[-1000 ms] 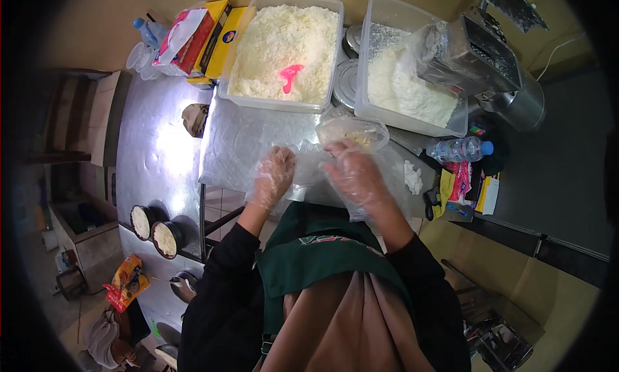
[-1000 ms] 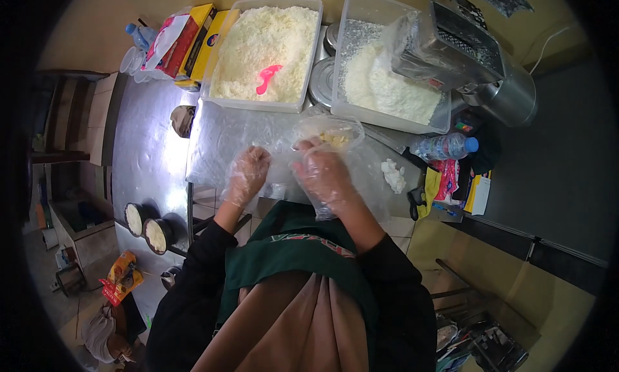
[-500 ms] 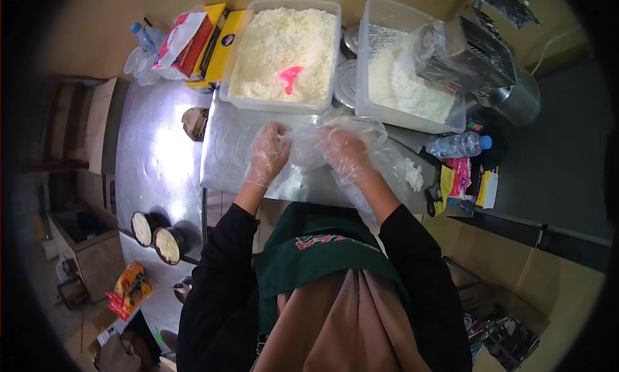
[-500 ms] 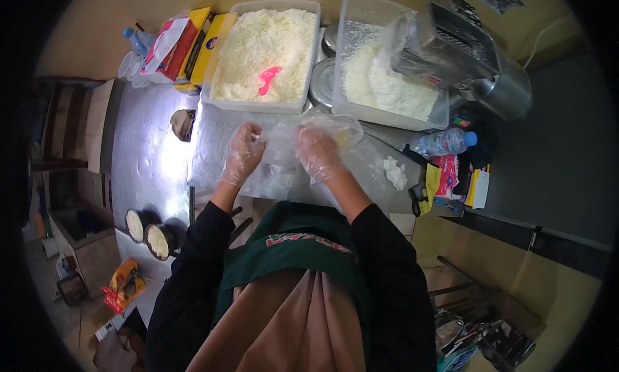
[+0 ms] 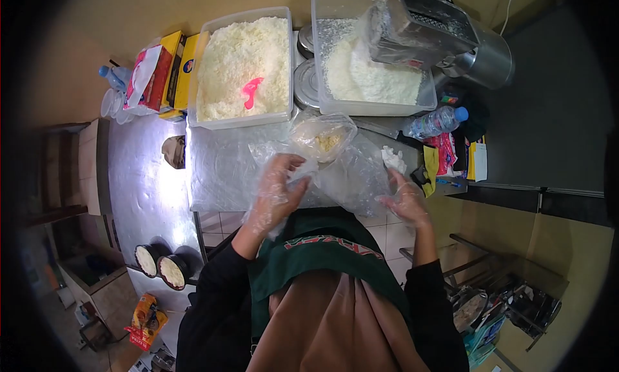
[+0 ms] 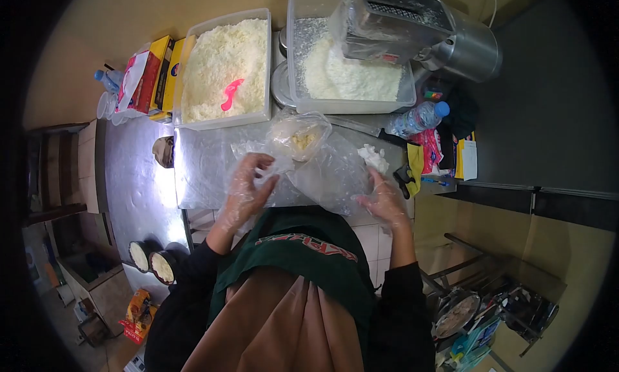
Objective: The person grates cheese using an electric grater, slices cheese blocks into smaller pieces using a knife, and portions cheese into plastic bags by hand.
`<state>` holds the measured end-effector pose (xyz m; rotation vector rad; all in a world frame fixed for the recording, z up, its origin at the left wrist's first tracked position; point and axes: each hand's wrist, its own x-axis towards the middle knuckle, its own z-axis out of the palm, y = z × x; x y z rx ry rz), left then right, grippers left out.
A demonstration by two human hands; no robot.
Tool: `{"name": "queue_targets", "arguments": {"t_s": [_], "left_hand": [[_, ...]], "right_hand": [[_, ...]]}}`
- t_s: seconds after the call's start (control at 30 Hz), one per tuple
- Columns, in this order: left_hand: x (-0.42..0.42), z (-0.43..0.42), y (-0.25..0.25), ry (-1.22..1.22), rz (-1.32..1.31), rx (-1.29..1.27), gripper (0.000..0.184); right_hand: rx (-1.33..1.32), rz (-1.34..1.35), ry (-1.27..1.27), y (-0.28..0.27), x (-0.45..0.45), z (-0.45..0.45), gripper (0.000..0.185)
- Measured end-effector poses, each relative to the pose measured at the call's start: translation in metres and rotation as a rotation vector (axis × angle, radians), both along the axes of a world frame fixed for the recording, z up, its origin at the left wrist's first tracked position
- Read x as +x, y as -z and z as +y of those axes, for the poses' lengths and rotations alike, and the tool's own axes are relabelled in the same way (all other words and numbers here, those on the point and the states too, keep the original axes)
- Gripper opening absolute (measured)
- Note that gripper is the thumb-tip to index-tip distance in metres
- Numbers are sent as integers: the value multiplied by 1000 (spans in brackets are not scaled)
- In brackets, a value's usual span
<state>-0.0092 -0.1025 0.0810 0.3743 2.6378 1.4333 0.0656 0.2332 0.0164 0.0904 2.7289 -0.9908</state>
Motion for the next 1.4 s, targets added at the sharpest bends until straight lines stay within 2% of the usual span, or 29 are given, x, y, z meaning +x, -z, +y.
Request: {"name": "queue_targets", "arguments": {"t_s": [0.03,0.07,0.1,0.17,0.2,0.23,0.27,0.37,0.43,0.47,0.53,0.6,0.67,0.7,0.77,0.8,0.87,0.93,0.97,1.03,1.13,1.17,1.23,1.27,1.4], "left_hand": [[1,11,0,69,-153,33,41],[3,20,4,77,-151,28,41],[6,29,10,115,-191,26,46],[10,47,10,161,-231,17,52],[13,57,5,84,-345,42,63],[14,63,2,6,-458,66,74],[16,66,12,9,-457,61,74],[21,68,44,-72,-443,51,88],[29,68,42,-7,-288,235,80],[32,68,40,-10,-284,232,80],[37,67,31,-58,-453,245,73],[43,64,17,-79,-440,248,69],[49,56,-2,-101,-426,251,65],[54,50,-13,-134,-380,287,63],[63,30,-35,-199,-307,369,62],[67,18,-48,-229,-279,416,64],[72,2,-78,-430,-164,312,63],[76,-24,-86,-603,-28,307,64],[78,-54,-72,-648,50,268,62],[80,-106,-41,-746,144,228,61],[80,-168,18,-883,162,327,62],[75,-183,41,-872,157,328,62],[64,-201,83,-1004,-5,486,64],[55,-199,97,-1008,-3,461,66],[16,-179,104,-1079,-119,524,74]], "right_hand": [[-182,-71,42,30,6,2,69],[-366,-142,85,45,10,5,66],[-371,-141,93,38,13,0,66],[-124,31,27,-2,11,-28,48],[-129,32,34,-16,11,-39,48],[-38,149,-83,-29,11,-48,43],[54,266,-202,-39,12,-56,41],[104,378,-339,-56,21,-67,39],[83,388,-384,-51,24,-66,42],[66,395,-430,-49,24,-65,45],[44,368,-456,-64,23,-60,45],[22,339,-484,-85,21,-52,46],[-260,375,-460,-102,15,-39,47],[-263,375,-468,-104,10,-29,47],[-347,365,-280,-104,-4,-4,46],[-271,358,-233,-88,-14,10,47],[-197,353,-189,-33,-25,32,49],[324,277,-137,21,-31,40,51],[321,280,-143,43,-31,37,51],[242,214,52,77,-30,25,53],[201,274,58,101,-39,-14,45],[205,270,69,101,-39,-27,45],[117,351,-180,97,-40,-48,48],[121,350,-171,92,-39,-48,48],[16,247,-165,55,-48,-31,42]]}}
